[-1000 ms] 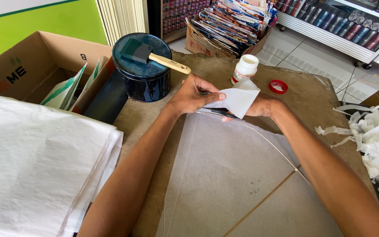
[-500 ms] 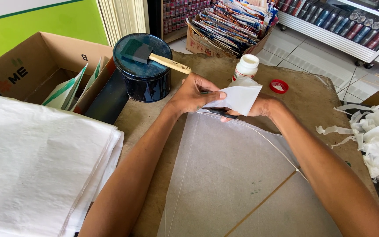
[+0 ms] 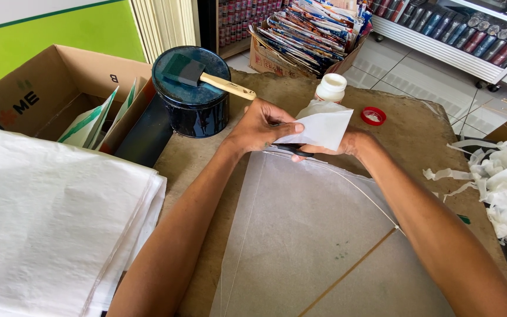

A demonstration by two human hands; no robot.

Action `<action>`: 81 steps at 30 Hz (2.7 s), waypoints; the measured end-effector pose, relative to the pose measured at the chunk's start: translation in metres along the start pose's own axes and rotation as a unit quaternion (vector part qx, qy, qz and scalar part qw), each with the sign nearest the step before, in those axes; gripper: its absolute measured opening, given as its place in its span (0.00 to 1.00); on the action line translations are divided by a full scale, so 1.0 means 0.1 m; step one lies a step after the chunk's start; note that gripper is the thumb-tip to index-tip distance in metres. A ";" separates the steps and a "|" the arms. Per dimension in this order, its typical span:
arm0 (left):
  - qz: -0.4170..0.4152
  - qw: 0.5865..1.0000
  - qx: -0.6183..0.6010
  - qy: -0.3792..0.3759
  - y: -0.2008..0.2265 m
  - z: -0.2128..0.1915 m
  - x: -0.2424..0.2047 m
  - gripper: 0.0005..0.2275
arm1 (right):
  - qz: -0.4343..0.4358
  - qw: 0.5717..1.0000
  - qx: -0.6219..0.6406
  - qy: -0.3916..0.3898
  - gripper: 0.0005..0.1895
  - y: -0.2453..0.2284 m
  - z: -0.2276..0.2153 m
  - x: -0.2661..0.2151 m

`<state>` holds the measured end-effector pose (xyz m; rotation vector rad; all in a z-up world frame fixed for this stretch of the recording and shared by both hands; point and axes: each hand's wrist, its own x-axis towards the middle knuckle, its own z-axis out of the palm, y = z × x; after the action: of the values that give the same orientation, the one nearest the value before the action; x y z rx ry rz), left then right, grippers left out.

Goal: Trimming excess paper from the edges of a kite frame using scissors.

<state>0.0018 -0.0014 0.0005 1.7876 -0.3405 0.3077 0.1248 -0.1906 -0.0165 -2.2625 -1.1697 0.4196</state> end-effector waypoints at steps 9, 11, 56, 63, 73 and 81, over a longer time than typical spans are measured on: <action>0.019 1.000 -0.014 -0.008 -0.11 -0.01 0.03 0.06 | -0.021 1.000 -0.016 -0.007 0.29 -0.06 0.05 0.04; 0.020 0.999 -0.025 -0.011 -0.09 -0.01 0.02 0.07 | -0.024 0.999 -0.019 -0.008 0.29 -0.08 0.06 0.04; 0.107 0.988 0.049 -0.101 0.67 2.11 0.66 0.17 | 0.277 0.896 0.020 0.345 0.26 -0.30 -0.75 -3.08; 0.073 0.991 0.033 -0.111 0.57 2.79 0.97 0.14 | 0.279 0.855 0.056 0.433 0.24 -0.14 -0.81 -3.18; -0.150 0.987 -0.019 -0.054 0.43 3.46 1.29 0.19 | 0.253 0.841 0.084 0.471 0.20 -0.05 -0.89 -3.28; -0.069 0.997 0.028 -0.002 0.23 3.49 1.24 0.13 | 0.296 0.829 0.075 0.468 0.19 -0.18 -0.88 -3.20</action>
<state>0.1167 -0.3537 -0.0135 1.8565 -0.2123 0.2167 -0.0255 -0.4734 0.0719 -2.1747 0.0731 -0.3707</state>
